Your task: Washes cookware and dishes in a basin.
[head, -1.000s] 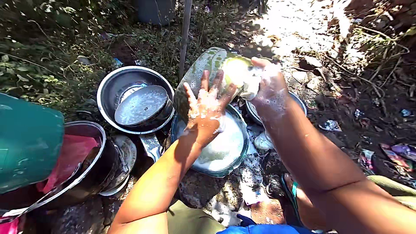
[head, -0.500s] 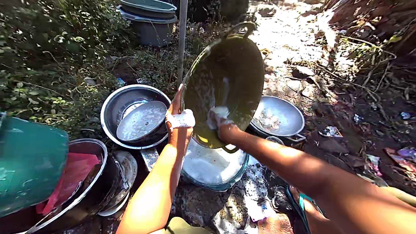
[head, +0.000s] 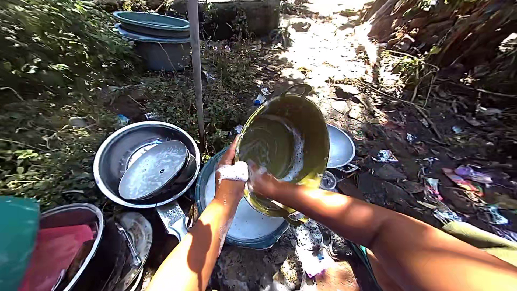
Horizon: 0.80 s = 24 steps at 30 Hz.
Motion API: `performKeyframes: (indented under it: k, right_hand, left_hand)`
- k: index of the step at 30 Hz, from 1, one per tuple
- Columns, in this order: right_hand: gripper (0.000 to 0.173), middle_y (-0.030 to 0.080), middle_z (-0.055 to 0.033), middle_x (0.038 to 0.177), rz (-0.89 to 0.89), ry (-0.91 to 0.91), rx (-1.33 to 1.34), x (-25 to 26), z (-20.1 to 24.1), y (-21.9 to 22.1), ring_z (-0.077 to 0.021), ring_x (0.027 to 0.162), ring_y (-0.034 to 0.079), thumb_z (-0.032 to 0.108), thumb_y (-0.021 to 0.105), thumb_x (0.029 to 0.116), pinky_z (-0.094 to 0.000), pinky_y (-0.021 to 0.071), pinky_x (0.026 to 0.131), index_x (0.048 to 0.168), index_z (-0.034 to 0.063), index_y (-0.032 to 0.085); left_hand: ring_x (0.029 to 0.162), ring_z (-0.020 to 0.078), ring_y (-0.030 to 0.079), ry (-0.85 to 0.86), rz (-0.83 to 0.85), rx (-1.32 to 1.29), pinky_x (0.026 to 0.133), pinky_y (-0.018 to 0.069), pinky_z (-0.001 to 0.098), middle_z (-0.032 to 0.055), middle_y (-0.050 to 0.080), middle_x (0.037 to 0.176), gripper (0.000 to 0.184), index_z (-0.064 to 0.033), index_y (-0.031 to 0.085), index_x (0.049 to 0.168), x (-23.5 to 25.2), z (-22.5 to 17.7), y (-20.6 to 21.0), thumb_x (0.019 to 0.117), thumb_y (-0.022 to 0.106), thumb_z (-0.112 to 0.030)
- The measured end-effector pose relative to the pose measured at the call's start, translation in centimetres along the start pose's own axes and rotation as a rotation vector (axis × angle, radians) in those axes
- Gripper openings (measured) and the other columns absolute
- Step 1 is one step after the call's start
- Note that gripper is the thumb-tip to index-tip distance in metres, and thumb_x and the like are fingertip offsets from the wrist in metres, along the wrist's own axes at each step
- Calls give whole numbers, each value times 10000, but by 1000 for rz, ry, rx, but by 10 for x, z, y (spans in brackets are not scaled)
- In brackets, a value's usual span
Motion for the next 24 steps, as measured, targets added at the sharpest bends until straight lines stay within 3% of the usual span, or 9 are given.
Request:
performKeyframes:
  k: [4, 6, 8, 11, 14, 16, 17, 20, 24]
  right_hand:
    - [465, 533, -358, 1397, -568, 175, -277, 43, -77, -75, -531, 1331, 491, 246, 525, 1023, -682, 396, 1075, 1330, -97, 590]
    - [481, 501, -354, 1416, -526, 363, -320, 25, -118, -67, -534, 1328, 484, 276, 501, 1039, -702, 418, 1040, 1372, -70, 545]
    - [490, 493, -325, 1450, -261, 404, -212, -1, -114, -26, -492, 1364, 475, 280, 497, 1046, -663, 414, 1088, 1418, -37, 524]
    - [408, 527, -297, 1439, -31, 154, 41, -22, -28, 10, -427, 1358, 508, 138, 450, 1059, -545, 426, 1125, 1398, -64, 552]
    - [284, 616, -284, 1258, -458, -163, 209, 1, 23, -40, -362, 1176, 627, 28, 611, 951, -463, 526, 1011, 1209, -87, 639]
    - [212, 691, -264, 1147, -864, -467, -136, 28, 10, -89, -371, 1123, 673, 83, 658, 942, -449, 557, 966, 1103, -42, 716]
    - [196, 707, -250, 1142, -926, -526, -310, 41, -6, -115, -395, 1131, 668, 103, 636, 966, -485, 543, 961, 1100, -5, 731]
    - [246, 679, -225, 1245, -644, -498, -620, 47, -63, -160, -426, 1197, 626, 89, 542, 1009, -555, 506, 980, 1178, 56, 718]
    - [193, 698, -215, 1155, -237, -500, -647, -10, -132, -115, -445, 1182, 617, 31, 616, 923, -651, 455, 1023, 1063, 44, 747]
  left_hand:
    - [1220, 98, 613, -8, 66, 94, 1037, 502, 334, 52, 625, 1402, 611, -127, 548, 1471, -11, -12, 10, 882, 572, 32]
    - [1170, 92, 640, 49, 40, 23, 997, 538, 310, 44, 628, 1392, 631, -137, 533, 1485, -10, -21, -2, 887, 595, 53]
    - [1160, 88, 645, 96, 3, -48, 978, 547, 300, 37, 620, 1409, 653, -140, 523, 1495, -3, -24, -9, 875, 580, 56]
    - [1146, 111, 645, -5, -47, -141, 974, 544, 314, 71, 630, 1366, 631, -111, 498, 1502, 4, -8, -3, 901, 583, 64]
    - [1006, 111, 669, -137, -25, -140, 879, 567, 313, 71, 681, 1207, 480, -113, 535, 1457, 5, 6, 7, 986, 593, -42]
    - [1064, 110, 668, -209, -7, -103, 912, 558, 322, 65, 681, 1255, 473, -138, 550, 1457, 2, -1, 4, 995, 579, -40]
    - [1068, 118, 670, -227, -4, -125, 903, 563, 323, 74, 677, 1268, 501, -131, 547, 1455, 2, -4, 0, 976, 573, 12]
    - [1035, 133, 675, -252, 10, -193, 851, 574, 322, 83, 662, 1281, 612, -138, 519, 1475, -1, -1, -13, 907, 548, 89]
    - [955, 92, 686, -155, -8, -277, 805, 588, 280, 58, 688, 1192, 592, -88, 538, 1425, 4, -10, -19, 866, 526, 105]
Point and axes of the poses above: each hand's wrist, its own x-axis towards the middle knuckle, its own y-axis out of the palm, z = x × y, the point moved 6 cm from there along x, towards the middle knuckle
